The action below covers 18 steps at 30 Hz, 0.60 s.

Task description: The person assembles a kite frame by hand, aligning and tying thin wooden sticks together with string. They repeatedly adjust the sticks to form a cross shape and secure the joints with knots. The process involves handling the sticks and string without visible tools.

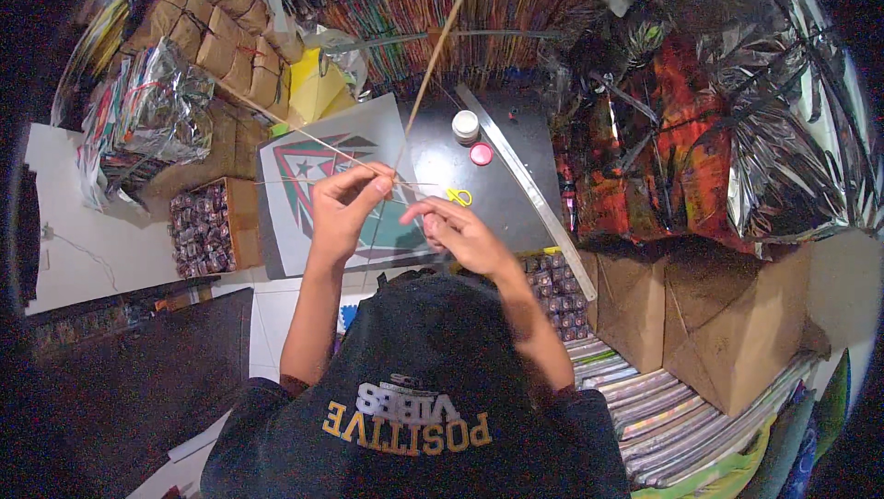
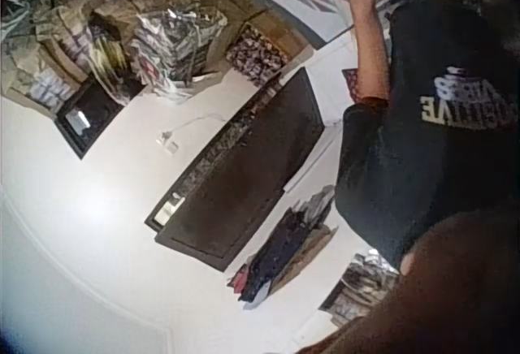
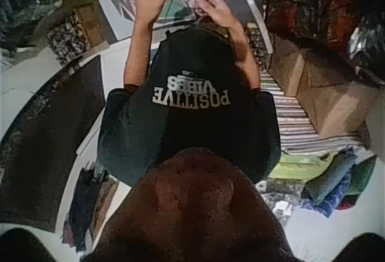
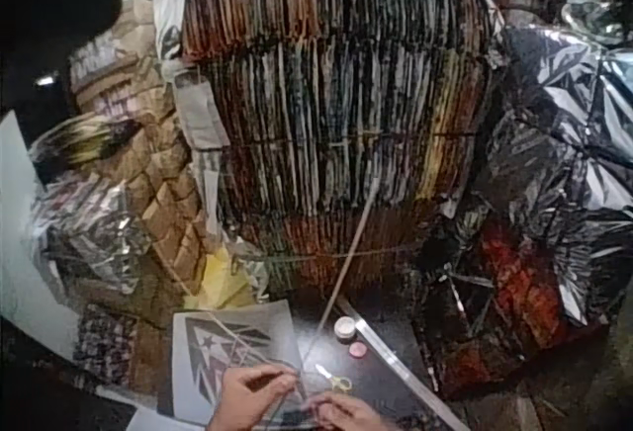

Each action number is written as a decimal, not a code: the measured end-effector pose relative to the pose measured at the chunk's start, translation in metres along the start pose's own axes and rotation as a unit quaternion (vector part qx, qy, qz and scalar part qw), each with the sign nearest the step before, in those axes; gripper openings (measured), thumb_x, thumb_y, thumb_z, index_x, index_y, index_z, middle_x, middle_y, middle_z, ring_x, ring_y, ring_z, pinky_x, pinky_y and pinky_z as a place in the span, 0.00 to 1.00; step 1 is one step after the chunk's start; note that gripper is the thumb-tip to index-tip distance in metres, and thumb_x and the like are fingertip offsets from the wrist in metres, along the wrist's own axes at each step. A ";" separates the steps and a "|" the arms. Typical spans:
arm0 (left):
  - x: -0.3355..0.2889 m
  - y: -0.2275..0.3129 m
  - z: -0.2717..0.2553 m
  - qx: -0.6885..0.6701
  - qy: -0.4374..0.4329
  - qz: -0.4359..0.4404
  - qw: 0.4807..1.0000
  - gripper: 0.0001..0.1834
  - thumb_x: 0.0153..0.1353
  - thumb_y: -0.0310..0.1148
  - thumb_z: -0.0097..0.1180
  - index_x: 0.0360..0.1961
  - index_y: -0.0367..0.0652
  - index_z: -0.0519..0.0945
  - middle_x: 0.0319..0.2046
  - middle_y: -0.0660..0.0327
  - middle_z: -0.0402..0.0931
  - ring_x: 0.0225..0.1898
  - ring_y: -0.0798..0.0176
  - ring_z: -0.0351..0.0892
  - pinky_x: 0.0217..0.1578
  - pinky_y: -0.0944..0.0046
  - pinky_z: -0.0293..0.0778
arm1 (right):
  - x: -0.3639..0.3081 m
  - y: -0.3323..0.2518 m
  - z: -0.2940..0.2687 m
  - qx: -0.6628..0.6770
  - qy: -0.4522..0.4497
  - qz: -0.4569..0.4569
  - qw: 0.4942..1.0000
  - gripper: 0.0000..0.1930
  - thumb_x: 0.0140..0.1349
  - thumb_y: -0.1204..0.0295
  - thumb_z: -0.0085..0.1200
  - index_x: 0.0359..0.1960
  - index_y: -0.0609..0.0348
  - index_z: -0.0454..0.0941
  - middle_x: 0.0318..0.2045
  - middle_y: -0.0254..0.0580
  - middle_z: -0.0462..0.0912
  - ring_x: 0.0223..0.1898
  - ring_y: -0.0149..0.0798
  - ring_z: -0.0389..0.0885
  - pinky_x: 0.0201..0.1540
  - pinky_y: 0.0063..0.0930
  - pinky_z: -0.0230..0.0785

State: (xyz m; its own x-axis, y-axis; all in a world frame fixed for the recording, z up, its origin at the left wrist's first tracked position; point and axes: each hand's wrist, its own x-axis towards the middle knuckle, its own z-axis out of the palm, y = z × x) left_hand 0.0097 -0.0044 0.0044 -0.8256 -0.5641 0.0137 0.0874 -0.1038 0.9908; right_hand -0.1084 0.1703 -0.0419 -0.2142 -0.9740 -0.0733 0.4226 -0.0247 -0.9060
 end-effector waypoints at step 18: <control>-0.016 -0.019 0.002 0.371 -0.063 0.184 0.908 0.06 0.54 0.28 0.65 0.34 0.42 0.86 0.34 0.61 0.84 0.39 0.56 0.82 0.48 0.58 0.69 | 0.005 -0.071 0.024 0.015 0.098 0.088 0.991 0.17 0.76 0.59 0.44 0.45 0.60 0.80 0.17 0.17 0.66 0.14 0.13 0.53 0.17 0.15 0.41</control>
State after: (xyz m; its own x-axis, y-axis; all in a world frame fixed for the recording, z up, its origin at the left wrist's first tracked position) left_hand 0.0203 0.0078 -0.0142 -0.8781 -0.3453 0.3311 0.0096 0.6792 0.7339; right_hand -0.1180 0.1616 0.0321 -0.3006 -0.9018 -0.3104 0.4931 0.1317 -0.8600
